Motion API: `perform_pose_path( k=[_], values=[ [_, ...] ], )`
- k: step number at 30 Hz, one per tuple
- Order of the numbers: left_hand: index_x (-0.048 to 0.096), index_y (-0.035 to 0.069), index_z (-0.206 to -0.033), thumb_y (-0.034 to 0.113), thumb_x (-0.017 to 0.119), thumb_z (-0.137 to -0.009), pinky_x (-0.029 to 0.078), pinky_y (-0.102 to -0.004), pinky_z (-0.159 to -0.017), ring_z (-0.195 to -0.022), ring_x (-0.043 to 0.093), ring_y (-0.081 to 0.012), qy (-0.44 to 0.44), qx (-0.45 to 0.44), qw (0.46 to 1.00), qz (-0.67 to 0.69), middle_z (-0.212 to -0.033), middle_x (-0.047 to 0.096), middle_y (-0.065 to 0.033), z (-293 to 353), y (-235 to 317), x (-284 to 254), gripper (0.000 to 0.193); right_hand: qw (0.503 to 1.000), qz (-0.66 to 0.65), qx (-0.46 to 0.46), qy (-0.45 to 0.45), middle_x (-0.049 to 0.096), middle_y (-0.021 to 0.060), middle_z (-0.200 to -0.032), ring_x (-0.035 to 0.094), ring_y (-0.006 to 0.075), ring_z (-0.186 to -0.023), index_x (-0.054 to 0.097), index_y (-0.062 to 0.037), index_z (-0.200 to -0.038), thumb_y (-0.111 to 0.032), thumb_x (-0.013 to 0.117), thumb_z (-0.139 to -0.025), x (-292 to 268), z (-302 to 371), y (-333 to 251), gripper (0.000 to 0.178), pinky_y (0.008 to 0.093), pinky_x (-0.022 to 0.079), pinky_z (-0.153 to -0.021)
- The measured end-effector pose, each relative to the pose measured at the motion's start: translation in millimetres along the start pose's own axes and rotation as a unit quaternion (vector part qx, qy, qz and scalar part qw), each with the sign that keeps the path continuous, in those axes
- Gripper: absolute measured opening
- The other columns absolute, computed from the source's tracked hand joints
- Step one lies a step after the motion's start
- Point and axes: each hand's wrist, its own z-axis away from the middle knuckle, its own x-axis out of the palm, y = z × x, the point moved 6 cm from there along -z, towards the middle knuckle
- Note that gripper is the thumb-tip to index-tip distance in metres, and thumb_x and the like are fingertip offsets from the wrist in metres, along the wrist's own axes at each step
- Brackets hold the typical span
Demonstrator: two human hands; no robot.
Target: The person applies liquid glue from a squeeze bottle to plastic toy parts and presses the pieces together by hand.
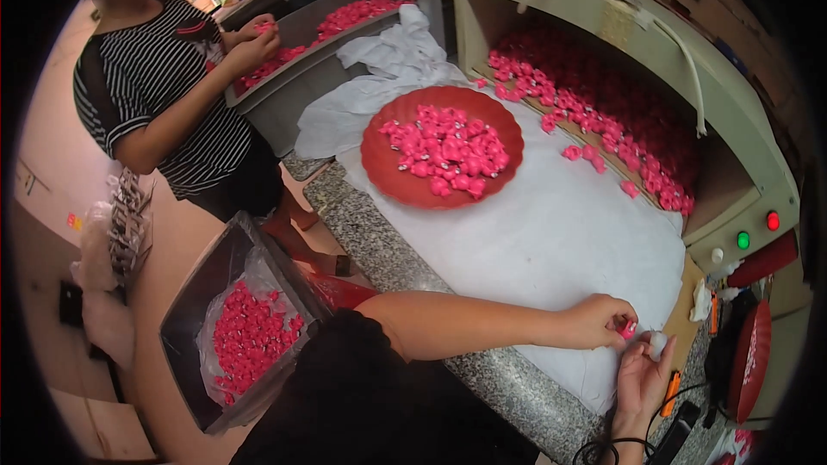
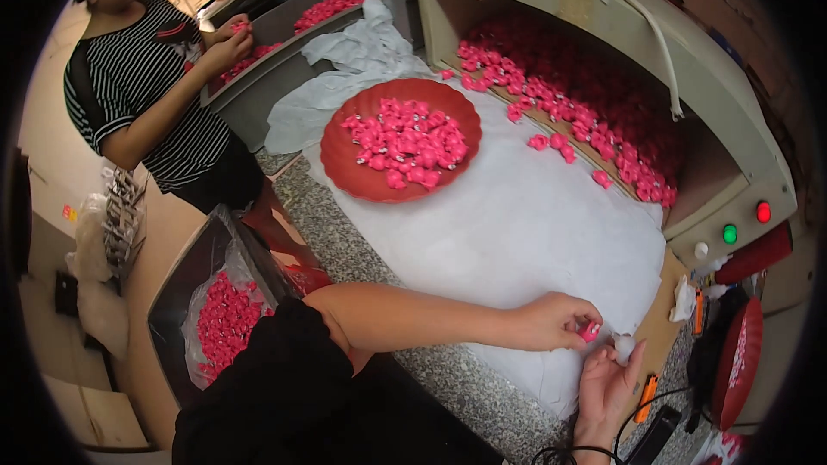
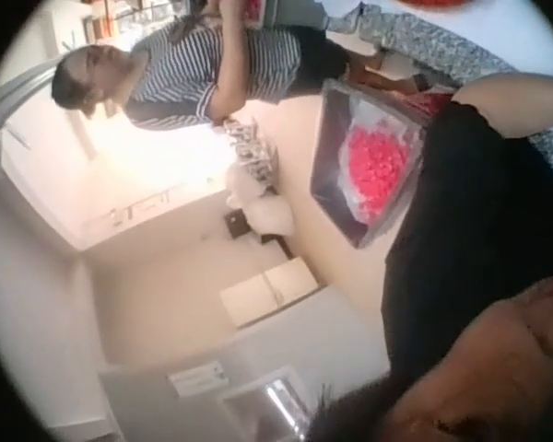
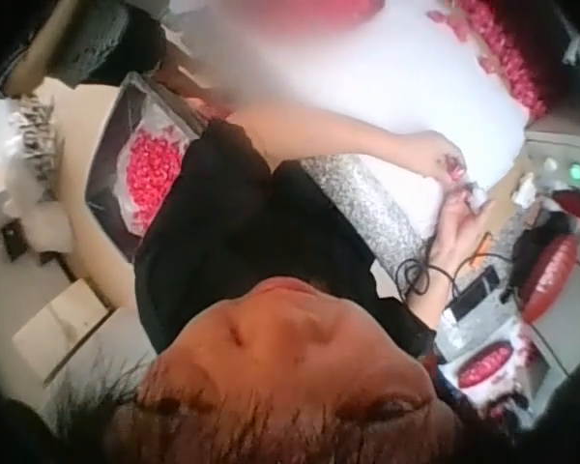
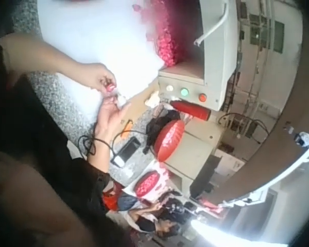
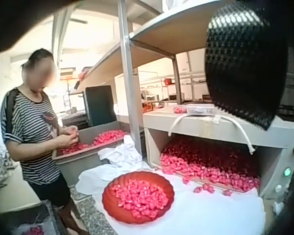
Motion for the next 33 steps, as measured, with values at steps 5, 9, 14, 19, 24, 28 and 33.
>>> perform_pose_path(
  k=[5, 9, 14, 19, 24, 28, 33],
  values=[
    [0.053, -0.002, -0.096, 0.0, 0.061, -0.066, 0.044, -0.0237, -0.044, -0.053, 0.053, -0.0098, -0.029, -0.046, 0.999, 0.003, -0.064, 0.057, -0.007, 5.4, 10.0, 5.8, 0.031, 0.999, 0.036, -0.015, -0.008, 0.057, 0.0122, -0.081, 0.056, 0.0173, -0.073, 0.052, 0.0007, -0.085, -0.023, 0.052, -0.084, 1.9, -3.8, 0.8, 0.024, 0.0244, 0.049, -0.065],
    [0.052, -0.005, -0.096, -0.001, 0.056, -0.071, 0.046, -0.0252, -0.044, -0.056, 0.056, -0.0126, -0.061, -0.056, 0.991, 0.105, -0.07, 0.058, -0.01, 5.0, 9.7, 11.5, 0.026, 0.999, 0.029, -0.02, 0.018, 0.056, 0.0098, -0.077, 0.052, 0.0144, -0.067, 0.05, -0.0002, -0.084, -0.021, 0.054, -0.082, -3.9, -7.4, -1.8, 0.021, 0.0243, 0.048, -0.061],
    [0.052, -0.007, -0.096, 0.001, 0.05, -0.078, 0.048, -0.0255, -0.048, -0.061, 0.056, -0.0153, -0.082, -0.061, 0.968, 0.228, -0.078, 0.058, -0.0126, -1.1, 3.8, 14.3, 0.019, 0.998, 0.019, 0.01, -0.052, 0.056, 0.0136, -0.086, 0.055, 0.0181, -0.077, 0.05, 0.0054, -0.089, -0.02, 0.056, -0.081, 2.4, -7.4, -2.2, 0.027, 0.021, 0.051, -0.063],
    [0.05, -0.007, -0.097, 0.008, 0.05, -0.082, 0.049, -0.0269, -0.05, -0.059, 0.056, -0.0182, -0.088, -0.113, 0.954, 0.263, -0.078, 0.054, -0.0125, 1.0, -1.4, 14.2, 0.022, 0.999, 0.036, -0.002, -0.022, 0.055, 0.0138, -0.088, 0.055, 0.0178, -0.08, 0.049, 0.0056, -0.091, -0.019, 0.055, -0.081, -0.9, -8.1, -2.9, 0.028, 0.0204, 0.05, -0.063],
    [0.042, -0.008, -0.096, 0.008, 0.052, -0.081, 0.049, -0.03, -0.047, -0.06, 0.057, -0.0204, -0.041, -0.097, 0.952, 0.287, -0.077, 0.052, -0.0149, 3.2, -12.3, 5.9, 0.024, 0.99, 0.017, 0.066, -0.122, 0.055, 0.0127, -0.087, 0.052, 0.018, -0.078, 0.05, 0.0037, -0.09, -0.02, 0.054, -0.082, 6.9, -15.9, 10.7, 0.026, 0.0241, 0.046, -0.067],
    [0.036, -0.008, -0.089, 0.009, 0.054, -0.08, 0.05, -0.0334, -0.045, -0.058, 0.058, -0.023, -0.073, -0.108, 0.948, 0.291, -0.074, 0.051, -0.0175, -8.3, -16.6, 16.8, 0.026, 0.991, 0.124, -0.023, 0.043, 0.049, 0.008, -0.077, 0.047, 0.0206, -0.078, 0.049, 0.0043, -0.086, -0.019, 0.06, -0.074, 15.2, 4.6, 7.3, 0.028, 0.0353, 0.037, -0.081],
    [0.036, -0.012, -0.089, 0.009, 0.052, -0.08, 0.049, -0.0364, -0.048, -0.056, 0.058, -0.0277, -0.086, -0.106, 0.941, 0.309, -0.075, 0.053, -0.0202, -11.1, -22.4, 17.3, 0.028, 0.999, 0.035, -0.001, -0.011, 0.049, 0.011, -0.076, 0.046, 0.0234, -0.08, 0.048, 0.0015, -0.078, -0.018, 0.056, -0.075, 16.3, 0.7, 9.8, 0.021, 0.0377, 0.035, -0.079]
  ],
)
